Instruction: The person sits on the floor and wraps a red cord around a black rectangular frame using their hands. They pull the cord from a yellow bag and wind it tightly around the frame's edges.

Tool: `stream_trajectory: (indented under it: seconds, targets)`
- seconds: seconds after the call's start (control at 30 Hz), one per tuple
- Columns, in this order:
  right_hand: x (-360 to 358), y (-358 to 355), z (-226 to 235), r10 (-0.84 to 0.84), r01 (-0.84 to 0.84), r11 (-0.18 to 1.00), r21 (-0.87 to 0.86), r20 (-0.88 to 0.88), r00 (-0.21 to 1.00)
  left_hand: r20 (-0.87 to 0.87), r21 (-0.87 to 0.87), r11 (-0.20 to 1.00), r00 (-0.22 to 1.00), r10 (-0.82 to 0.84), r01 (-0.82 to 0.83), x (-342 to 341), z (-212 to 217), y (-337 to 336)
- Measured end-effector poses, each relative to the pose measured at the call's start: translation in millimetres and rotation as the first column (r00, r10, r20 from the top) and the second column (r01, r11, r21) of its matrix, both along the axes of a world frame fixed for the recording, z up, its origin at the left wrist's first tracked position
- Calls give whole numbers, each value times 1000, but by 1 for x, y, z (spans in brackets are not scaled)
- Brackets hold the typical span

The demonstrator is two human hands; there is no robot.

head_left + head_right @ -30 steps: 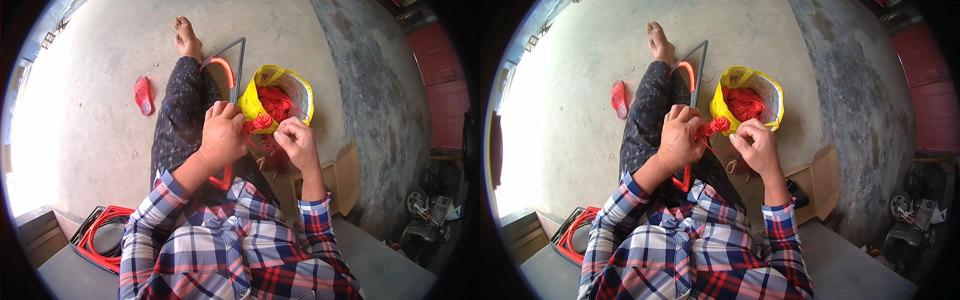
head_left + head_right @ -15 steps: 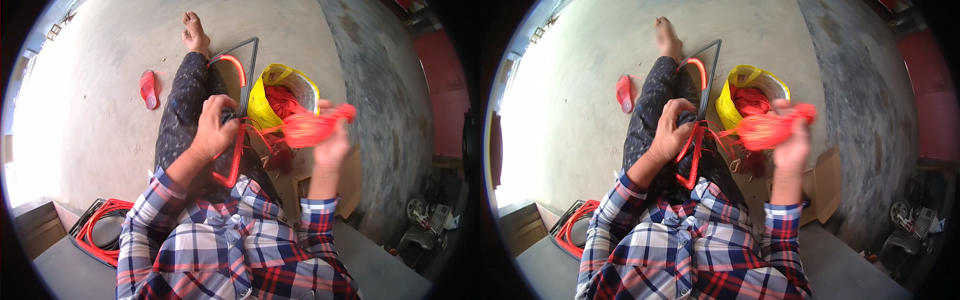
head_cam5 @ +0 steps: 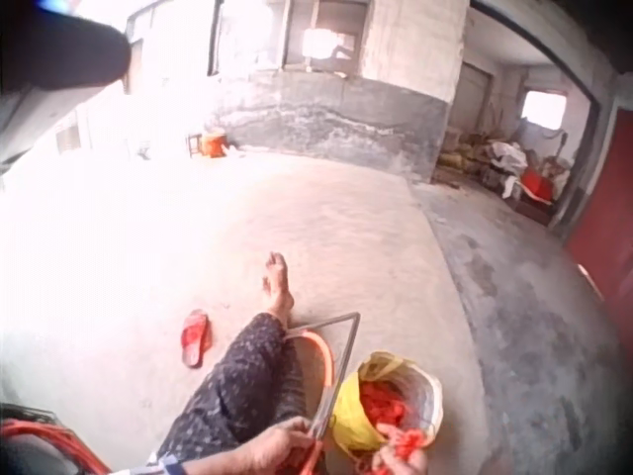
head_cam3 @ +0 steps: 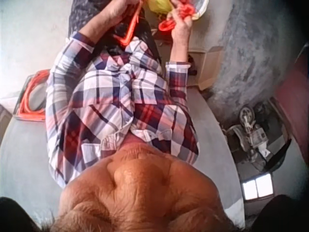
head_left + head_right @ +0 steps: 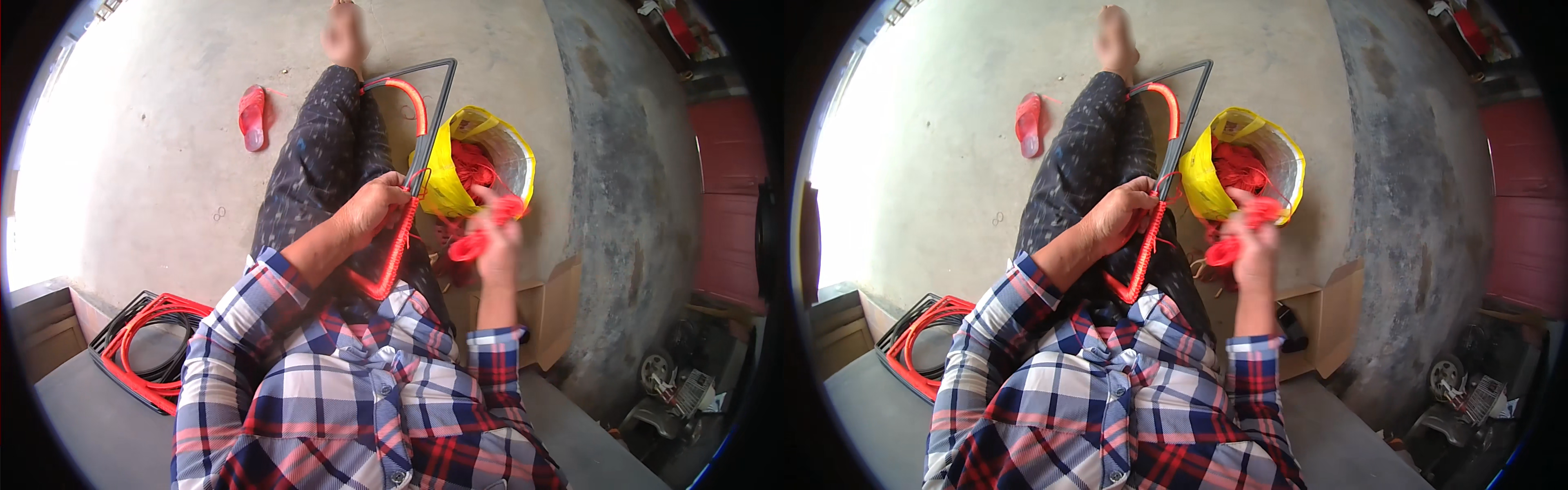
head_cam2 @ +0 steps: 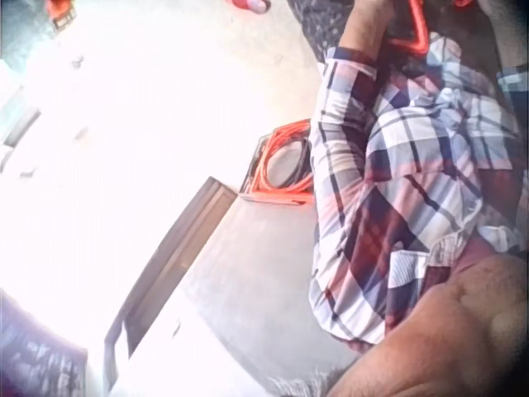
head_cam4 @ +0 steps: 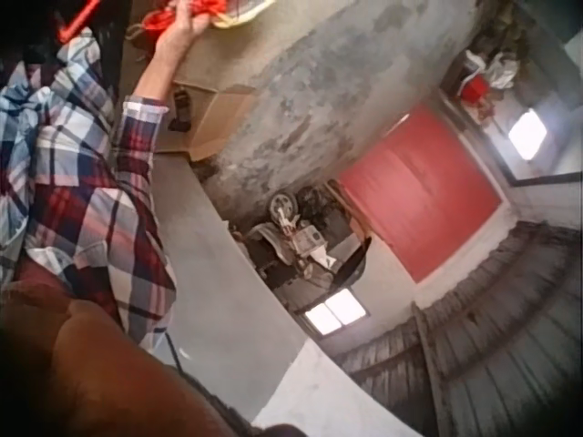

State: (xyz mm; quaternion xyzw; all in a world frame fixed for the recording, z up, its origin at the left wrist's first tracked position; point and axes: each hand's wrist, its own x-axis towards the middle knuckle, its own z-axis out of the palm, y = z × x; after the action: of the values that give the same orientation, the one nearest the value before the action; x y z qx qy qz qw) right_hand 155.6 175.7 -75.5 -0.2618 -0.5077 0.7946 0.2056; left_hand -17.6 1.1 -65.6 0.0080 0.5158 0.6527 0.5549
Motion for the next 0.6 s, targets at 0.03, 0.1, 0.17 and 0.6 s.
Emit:
stream_trajectory:
  seconds: [0.03, 0.1, 0.17, 0.6]
  targets:
    - [-17, -22, -4, 91, -92, 995, 29, 46, 995, 15, 8, 1000, 1000, -2, 2, -1, 0, -1]
    - [-37, -36, -18, 198, -221, 957, 186, 136, 971, 20, 12, 1000, 1000, 23, -23, 0, 6, 1]
    - [-43, -32, -10, 278, -301, 944, 135, 161, 947, 21, 10, 1000, 1000, 2, -2, 0, 2, -1]
    - [-3, -58, 117, 147, -211, 955, -208, -283, 948, 65, -35, 998, 997, -52, 54, -1, -7, 9]
